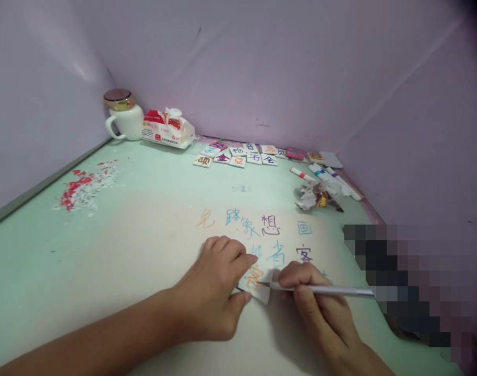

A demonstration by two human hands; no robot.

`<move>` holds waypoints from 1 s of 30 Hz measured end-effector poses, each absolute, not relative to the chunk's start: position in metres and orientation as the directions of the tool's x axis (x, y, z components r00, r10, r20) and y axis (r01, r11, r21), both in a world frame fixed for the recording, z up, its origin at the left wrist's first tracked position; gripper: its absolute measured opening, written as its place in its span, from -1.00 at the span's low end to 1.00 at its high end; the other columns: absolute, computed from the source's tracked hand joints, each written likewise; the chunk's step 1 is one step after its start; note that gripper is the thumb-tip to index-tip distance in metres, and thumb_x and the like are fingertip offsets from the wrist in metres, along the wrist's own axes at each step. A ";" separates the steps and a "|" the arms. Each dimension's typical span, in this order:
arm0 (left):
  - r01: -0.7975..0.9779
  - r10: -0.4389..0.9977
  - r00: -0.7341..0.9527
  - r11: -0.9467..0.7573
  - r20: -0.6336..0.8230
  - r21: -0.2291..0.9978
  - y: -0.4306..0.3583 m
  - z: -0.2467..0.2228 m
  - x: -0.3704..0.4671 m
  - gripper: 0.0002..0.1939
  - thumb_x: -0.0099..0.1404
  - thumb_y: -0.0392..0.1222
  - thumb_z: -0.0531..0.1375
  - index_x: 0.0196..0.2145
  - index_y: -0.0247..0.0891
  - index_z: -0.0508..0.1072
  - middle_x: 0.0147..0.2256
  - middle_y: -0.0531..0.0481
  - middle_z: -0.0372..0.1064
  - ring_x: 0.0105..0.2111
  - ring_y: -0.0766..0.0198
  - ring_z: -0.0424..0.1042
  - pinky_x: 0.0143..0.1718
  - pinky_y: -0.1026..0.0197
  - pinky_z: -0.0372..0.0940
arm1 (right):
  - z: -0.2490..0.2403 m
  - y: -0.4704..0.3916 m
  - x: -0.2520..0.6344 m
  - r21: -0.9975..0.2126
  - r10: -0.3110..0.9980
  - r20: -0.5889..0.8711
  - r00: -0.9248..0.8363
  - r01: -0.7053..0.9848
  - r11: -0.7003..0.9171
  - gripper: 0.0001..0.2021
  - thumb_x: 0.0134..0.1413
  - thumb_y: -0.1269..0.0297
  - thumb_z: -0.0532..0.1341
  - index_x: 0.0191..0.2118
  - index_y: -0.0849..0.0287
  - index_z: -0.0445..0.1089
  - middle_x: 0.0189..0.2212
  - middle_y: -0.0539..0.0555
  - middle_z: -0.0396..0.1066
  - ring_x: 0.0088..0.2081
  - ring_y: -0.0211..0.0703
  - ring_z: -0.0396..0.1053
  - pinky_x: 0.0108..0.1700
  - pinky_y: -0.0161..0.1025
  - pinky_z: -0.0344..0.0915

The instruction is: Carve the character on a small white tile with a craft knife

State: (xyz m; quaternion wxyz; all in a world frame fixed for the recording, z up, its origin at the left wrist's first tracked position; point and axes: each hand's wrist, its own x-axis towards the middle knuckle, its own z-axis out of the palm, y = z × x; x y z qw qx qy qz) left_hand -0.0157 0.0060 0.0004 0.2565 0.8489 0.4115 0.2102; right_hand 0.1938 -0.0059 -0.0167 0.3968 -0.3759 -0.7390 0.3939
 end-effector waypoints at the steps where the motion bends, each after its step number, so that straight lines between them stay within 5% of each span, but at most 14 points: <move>1: 0.592 0.807 0.574 -0.528 0.141 0.609 0.006 0.001 -0.016 -0.59 0.07 -0.34 0.17 -0.07 -0.32 0.32 -0.21 -0.14 0.20 -0.18 0.05 0.16 -0.09 -0.06 0.10 | -0.016 -0.005 0.193 -0.862 0.852 0.312 -0.420 0.251 0.440 -0.81 0.33 0.27 -0.09 -0.22 0.07 0.23 -0.43 -0.02 0.21 -0.41 -0.23 0.17 -0.39 -0.30 0.15; 30: 0.604 0.819 0.565 -0.492 0.098 0.627 0.005 0.004 -0.016 -0.64 0.08 -0.32 0.18 -0.12 -0.24 0.33 -0.22 -0.12 0.22 -0.18 0.05 0.17 -0.10 -0.04 0.12 | -0.014 0.002 0.189 -0.801 0.783 0.334 -0.524 0.279 0.529 -0.83 0.32 0.29 -0.12 -0.27 0.10 0.15 -0.46 -0.01 0.18 -0.44 -0.20 0.16 -0.42 -0.24 0.11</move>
